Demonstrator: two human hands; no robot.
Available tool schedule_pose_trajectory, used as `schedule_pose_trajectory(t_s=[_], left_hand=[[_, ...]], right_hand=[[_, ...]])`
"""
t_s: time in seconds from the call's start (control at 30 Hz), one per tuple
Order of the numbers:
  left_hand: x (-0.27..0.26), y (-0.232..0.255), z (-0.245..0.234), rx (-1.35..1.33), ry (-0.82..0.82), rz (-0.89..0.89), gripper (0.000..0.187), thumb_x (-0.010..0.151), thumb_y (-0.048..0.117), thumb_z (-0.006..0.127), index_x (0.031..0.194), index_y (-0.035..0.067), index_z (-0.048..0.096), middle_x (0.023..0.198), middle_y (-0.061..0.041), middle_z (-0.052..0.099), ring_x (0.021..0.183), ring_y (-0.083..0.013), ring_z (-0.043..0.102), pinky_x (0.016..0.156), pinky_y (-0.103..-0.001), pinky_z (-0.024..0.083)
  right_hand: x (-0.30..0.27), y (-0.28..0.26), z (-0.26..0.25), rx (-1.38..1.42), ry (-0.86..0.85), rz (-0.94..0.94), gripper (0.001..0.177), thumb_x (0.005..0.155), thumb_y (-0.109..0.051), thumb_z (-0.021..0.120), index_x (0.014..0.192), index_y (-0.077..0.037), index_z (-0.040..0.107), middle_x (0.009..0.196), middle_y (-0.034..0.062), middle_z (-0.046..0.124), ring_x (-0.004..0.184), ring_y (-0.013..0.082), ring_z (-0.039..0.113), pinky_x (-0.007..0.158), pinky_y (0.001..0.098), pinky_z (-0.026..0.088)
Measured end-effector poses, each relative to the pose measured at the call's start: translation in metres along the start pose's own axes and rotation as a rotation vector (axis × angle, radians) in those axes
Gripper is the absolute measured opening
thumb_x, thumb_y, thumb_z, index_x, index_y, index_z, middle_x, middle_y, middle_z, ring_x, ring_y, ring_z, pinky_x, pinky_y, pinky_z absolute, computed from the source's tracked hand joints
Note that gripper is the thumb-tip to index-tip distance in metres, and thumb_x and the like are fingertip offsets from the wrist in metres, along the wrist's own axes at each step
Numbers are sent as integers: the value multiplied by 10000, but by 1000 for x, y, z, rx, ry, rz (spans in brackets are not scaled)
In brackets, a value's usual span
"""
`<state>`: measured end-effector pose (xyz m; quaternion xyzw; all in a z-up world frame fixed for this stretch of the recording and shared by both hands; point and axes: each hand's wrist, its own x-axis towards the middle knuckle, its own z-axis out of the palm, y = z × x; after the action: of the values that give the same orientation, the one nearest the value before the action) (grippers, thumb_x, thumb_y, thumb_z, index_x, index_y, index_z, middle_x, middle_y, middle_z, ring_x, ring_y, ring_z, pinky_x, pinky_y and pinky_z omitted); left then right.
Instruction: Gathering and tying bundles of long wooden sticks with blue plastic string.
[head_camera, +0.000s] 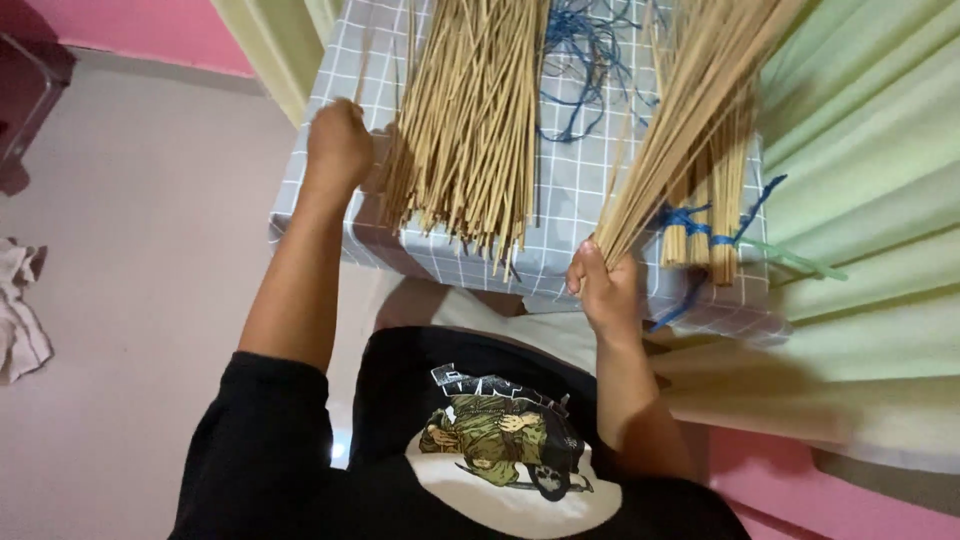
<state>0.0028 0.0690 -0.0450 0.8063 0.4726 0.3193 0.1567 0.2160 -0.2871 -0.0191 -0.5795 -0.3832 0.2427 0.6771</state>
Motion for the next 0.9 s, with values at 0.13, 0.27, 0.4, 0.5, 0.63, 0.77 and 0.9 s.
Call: schedule_pose_trajectory(t_s=[0.13,0.27,0.4,0.5,0.63,0.77,0.9], left_hand=[[-8,5,19,177,-219,-104,257,858,147,669,925,-92,736,772,-276,669,841,-518,719,686,-589,592],[-18,22,22,191,-251,-94,360,884,235,671,969,-111,722,797,-247,663,816,-498,720,678,-598,587],[-41,76,-20,74,-7,200,390,1056,278,606,1188,-75,705,943,-236,650,871,-487,677,712,-564,549],[-85,155,-41,-596,-221,241,471,987,255,731,1299,-83,627,1049,-308,703,965,-492,699,801,-533,579],[-105,213,-47,-1014,-603,288,1102,903,453,796,1552,-144,134,1413,-531,379,1282,-696,442,1067,-734,401],[-124,241,-29,-1390,-377,-127,255,920,214,744,897,17,584,634,-113,611,491,-217,654,443,-328,556],[-128,232,-11,-1268,-260,-108,414,1021,297,627,669,86,572,451,-81,543,338,-181,577,352,-277,466]], right_hand=[[5,-5,14,118,-30,-24,440,1079,-191,475,649,-104,506,446,38,469,409,133,475,453,235,403],[10,23,14,287,-84,39,396,1076,-161,490,687,-88,516,484,44,453,400,146,481,423,279,454],[14,32,13,426,-203,82,348,1074,-216,531,745,-110,492,530,22,428,392,137,488,406,288,486],[15,50,23,438,-277,64,390,1073,-224,547,705,-100,513,507,31,445,371,152,495,392,300,489],[-2,33,48,329,-385,11,458,1032,-220,609,605,-71,536,440,41,475,348,154,456,384,271,413],[-6,28,51,119,-442,107,226,877,-34,717,693,-74,592,489,89,602,391,171,549,421,292,465],[-5,33,43,283,-471,83,155,843,-80,826,759,-49,699,655,91,698,594,153,634,602,320,552]])
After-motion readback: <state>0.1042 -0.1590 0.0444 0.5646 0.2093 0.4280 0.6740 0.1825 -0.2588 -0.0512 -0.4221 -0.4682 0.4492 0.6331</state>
